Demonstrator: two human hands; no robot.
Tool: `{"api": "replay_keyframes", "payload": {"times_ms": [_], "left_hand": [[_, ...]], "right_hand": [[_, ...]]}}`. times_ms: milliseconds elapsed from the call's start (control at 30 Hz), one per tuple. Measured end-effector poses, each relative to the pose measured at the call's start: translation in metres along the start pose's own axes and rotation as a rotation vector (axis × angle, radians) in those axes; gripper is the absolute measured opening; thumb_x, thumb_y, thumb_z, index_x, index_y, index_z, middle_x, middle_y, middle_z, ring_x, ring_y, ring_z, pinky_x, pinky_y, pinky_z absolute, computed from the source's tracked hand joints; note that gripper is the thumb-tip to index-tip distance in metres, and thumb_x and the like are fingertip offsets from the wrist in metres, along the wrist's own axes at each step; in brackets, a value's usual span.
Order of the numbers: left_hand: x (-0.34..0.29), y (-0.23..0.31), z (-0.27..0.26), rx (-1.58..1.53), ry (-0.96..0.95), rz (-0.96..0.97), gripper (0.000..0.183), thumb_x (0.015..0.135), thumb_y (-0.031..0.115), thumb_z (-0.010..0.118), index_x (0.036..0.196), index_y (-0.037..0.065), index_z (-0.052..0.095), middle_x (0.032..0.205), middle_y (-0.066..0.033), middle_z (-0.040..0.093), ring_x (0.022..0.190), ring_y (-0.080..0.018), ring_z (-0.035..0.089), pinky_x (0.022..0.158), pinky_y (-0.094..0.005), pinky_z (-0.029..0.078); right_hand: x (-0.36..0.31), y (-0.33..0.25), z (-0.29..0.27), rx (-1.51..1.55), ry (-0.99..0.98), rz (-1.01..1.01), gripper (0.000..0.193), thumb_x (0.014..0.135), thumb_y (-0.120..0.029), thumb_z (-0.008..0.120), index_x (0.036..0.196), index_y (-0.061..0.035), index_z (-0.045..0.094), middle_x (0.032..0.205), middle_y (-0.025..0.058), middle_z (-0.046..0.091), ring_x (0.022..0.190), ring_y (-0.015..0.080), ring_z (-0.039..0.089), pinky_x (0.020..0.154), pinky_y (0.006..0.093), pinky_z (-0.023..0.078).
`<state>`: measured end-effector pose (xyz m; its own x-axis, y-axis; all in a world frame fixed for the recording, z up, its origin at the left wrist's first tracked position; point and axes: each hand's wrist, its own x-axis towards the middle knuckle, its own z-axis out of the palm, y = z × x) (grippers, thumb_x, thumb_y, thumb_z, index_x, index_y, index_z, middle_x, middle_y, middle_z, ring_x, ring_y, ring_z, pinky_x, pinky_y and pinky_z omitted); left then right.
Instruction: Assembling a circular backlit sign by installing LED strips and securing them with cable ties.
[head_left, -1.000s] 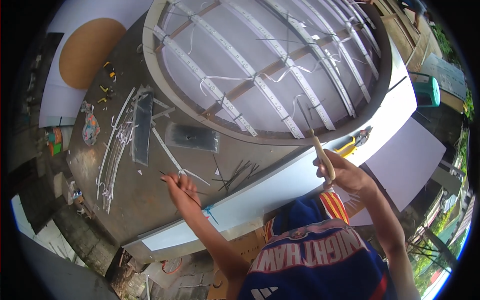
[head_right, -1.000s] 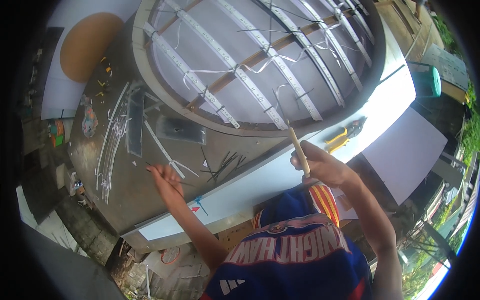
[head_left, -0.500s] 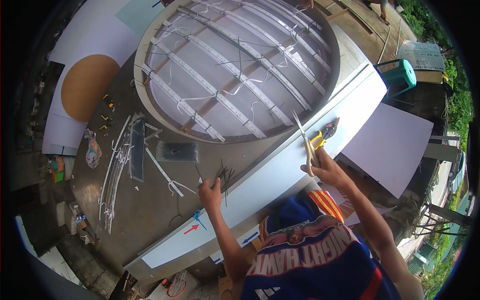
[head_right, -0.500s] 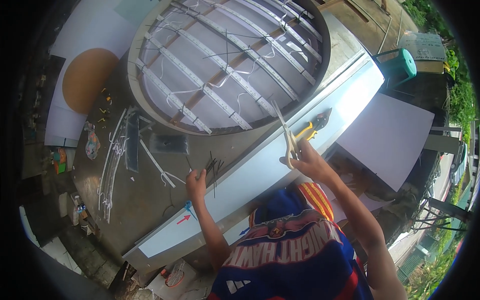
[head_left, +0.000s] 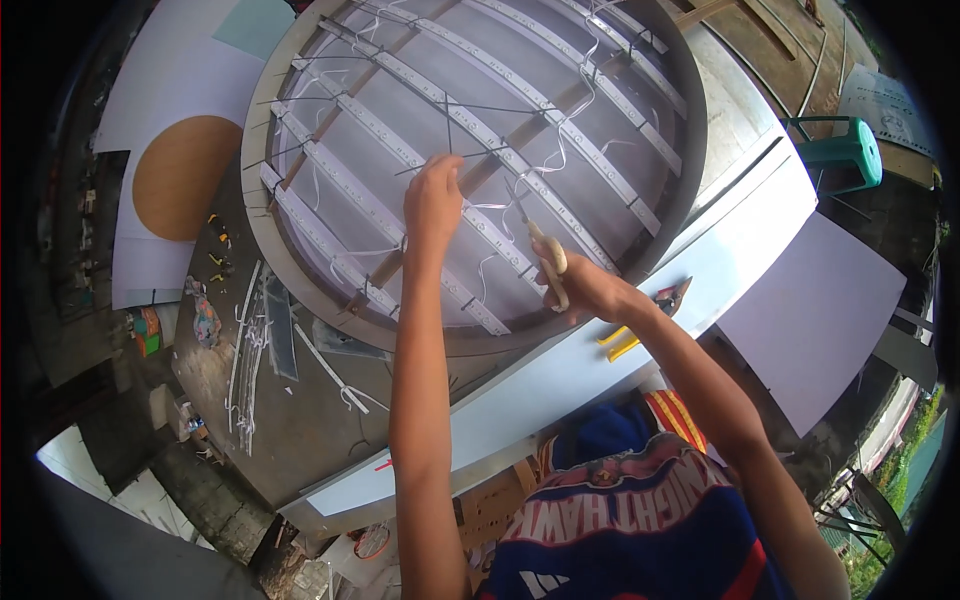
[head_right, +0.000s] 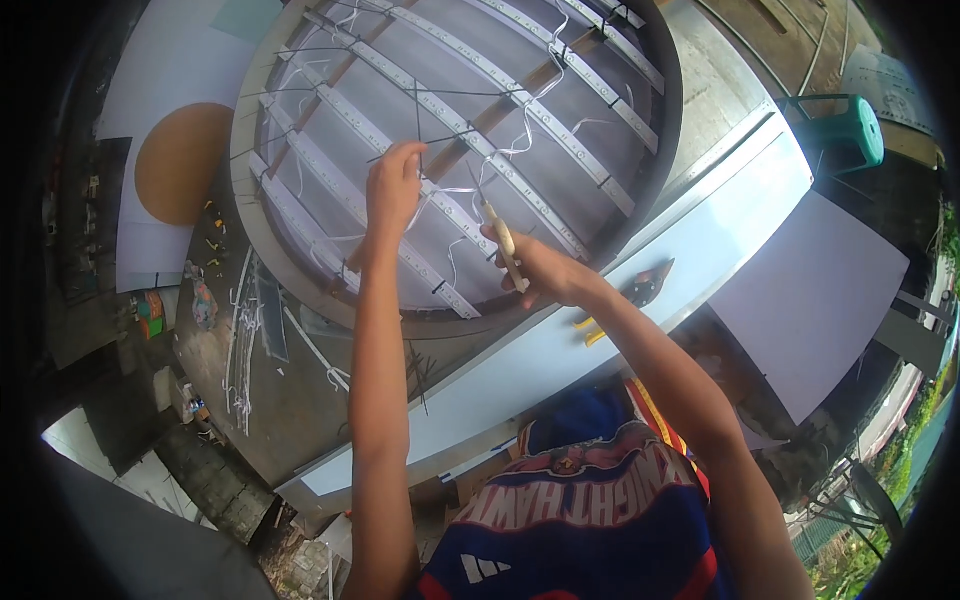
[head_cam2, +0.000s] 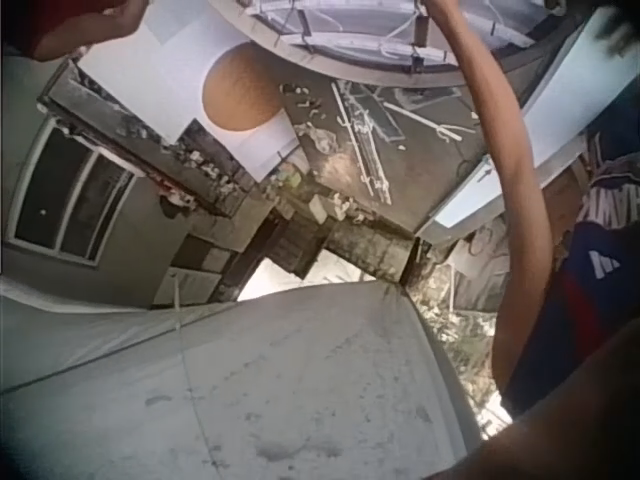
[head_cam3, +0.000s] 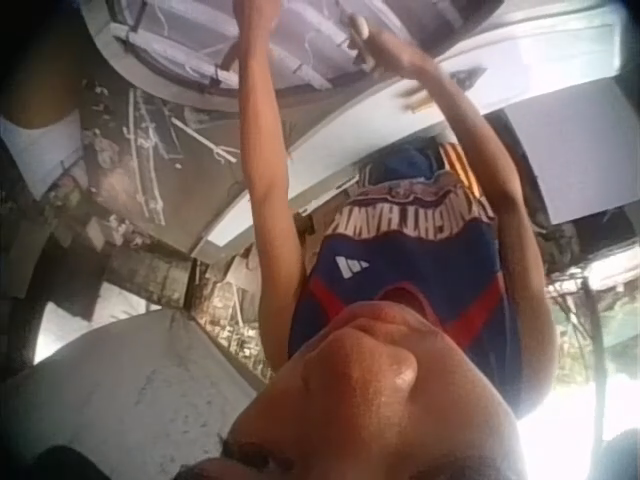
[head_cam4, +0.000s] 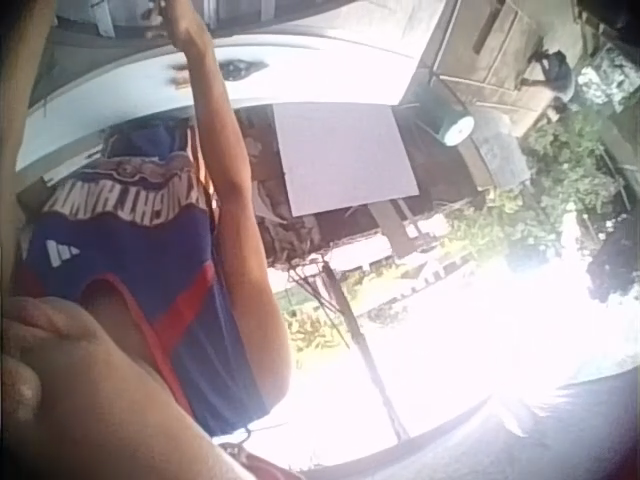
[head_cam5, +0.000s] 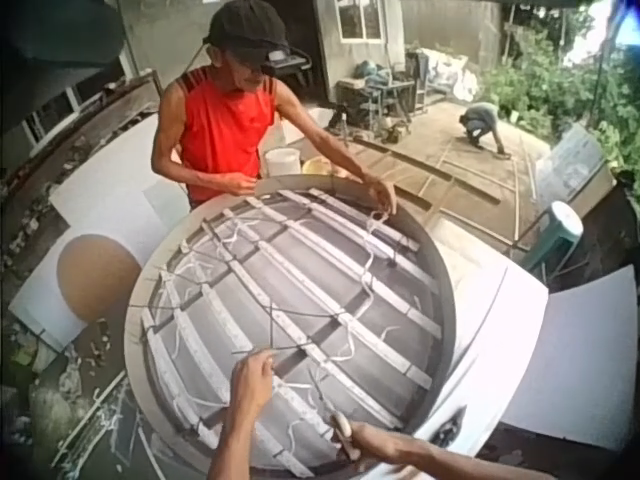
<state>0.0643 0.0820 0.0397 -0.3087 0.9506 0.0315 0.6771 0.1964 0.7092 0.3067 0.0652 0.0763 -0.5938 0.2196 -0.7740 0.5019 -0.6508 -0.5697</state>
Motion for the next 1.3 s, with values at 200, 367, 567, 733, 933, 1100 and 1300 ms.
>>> {"api": "replay_keyframes", "payload": {"times_ms": [200, 367, 567, 733, 933, 1100, 1300], "left_hand": [[0.028, -0.02, 0.002, 0.329, -0.359, -0.067, 0.022, 0.09, 0.019, 0.056, 0.098, 0.002, 0.066, 0.098, -0.0165, 0.066, 0.097, -0.0386, 0.06, 0.082, -0.047, 0.047], [0.031, -0.005, -0.002, 0.213, -0.37, -0.135, 0.025, 0.086, 0.023, 0.058, 0.091, 0.0, 0.066, 0.081, -0.0186, 0.065, 0.08, -0.0377, 0.061, 0.074, -0.0407, 0.047], [0.035, 0.006, -0.001, 0.118, -0.343, -0.285, 0.028, 0.079, 0.022, 0.054, 0.073, -0.005, 0.058, 0.061, -0.0183, 0.05, 0.058, -0.0304, 0.043, 0.061, -0.0405, 0.04], [0.038, 0.013, 0.0, 0.068, -0.374, -0.437, 0.03, 0.074, 0.026, 0.055, 0.066, -0.003, 0.054, 0.055, -0.0083, 0.043, 0.054, -0.0201, 0.04, 0.054, -0.0362, 0.035], [0.042, 0.006, 0.0, 0.071, -0.327, -0.506, 0.031, 0.071, 0.03, 0.058, 0.063, 0.0, 0.054, 0.054, -0.005, 0.043, 0.054, -0.0181, 0.041, 0.055, -0.0362, 0.035], [0.049, 0.007, 0.002, 0.146, -0.415, -0.541, 0.039, 0.077, 0.032, 0.057, 0.084, -0.004, 0.068, 0.086, -0.024, 0.067, 0.084, -0.0404, 0.065, 0.078, -0.0441, 0.05], [0.045, -0.002, 0.005, 0.127, -0.361, -0.524, 0.039, 0.077, 0.033, 0.057, 0.084, -0.004, 0.068, 0.086, -0.0236, 0.068, 0.084, -0.0404, 0.065, 0.078, -0.0437, 0.051]], "right_hand": [[0.026, -0.02, 0.028, 0.059, -0.051, -0.119, 0.064, 0.097, -0.046, 0.031, 0.148, -0.0083, 0.025, 0.107, 0.0126, 0.04, 0.094, 0.0242, 0.053, 0.059, 0.0311, 0.054], [0.03, -0.028, 0.03, 0.139, -0.036, -0.055, 0.073, 0.089, -0.06, 0.034, 0.145, -0.0135, 0.034, 0.11, 0.0102, 0.043, 0.092, 0.021, 0.05, 0.066, 0.032, 0.05], [0.029, -0.032, 0.037, 0.321, 0.036, -0.043, 0.076, 0.084, -0.067, 0.044, 0.132, -0.0083, 0.044, 0.101, 0.0076, 0.041, 0.086, 0.0189, 0.047, 0.059, 0.032, 0.047], [0.027, -0.046, 0.027, 0.56, 0.045, 0.027, 0.06, 0.086, -0.065, 0.048, 0.117, -0.0134, 0.049, 0.096, 0.0058, 0.046, 0.078, 0.0188, 0.053, 0.049, 0.03, 0.045], [0.025, -0.074, -0.002, 0.799, -0.162, -0.071, 0.055, 0.091, -0.058, 0.049, 0.107, -0.0059, 0.044, 0.074, 0.0114, 0.053, 0.058, 0.0205, 0.057, 0.041, 0.0258, 0.05], [0.036, -0.077, -0.014, 0.872, -0.19, -0.014, 0.061, 0.094, -0.052, 0.049, 0.105, 0.0075, 0.038, 0.077, 0.0138, 0.048, 0.064, 0.0216, 0.057, 0.053, 0.0312, 0.059], [0.049, -0.079, -0.003, 0.854, -0.091, -0.022, 0.058, 0.097, -0.048, 0.043, 0.121, 0.0044, 0.033, 0.092, 0.0159, 0.042, 0.069, 0.0225, 0.057, 0.062, 0.0363, 0.063]]}}
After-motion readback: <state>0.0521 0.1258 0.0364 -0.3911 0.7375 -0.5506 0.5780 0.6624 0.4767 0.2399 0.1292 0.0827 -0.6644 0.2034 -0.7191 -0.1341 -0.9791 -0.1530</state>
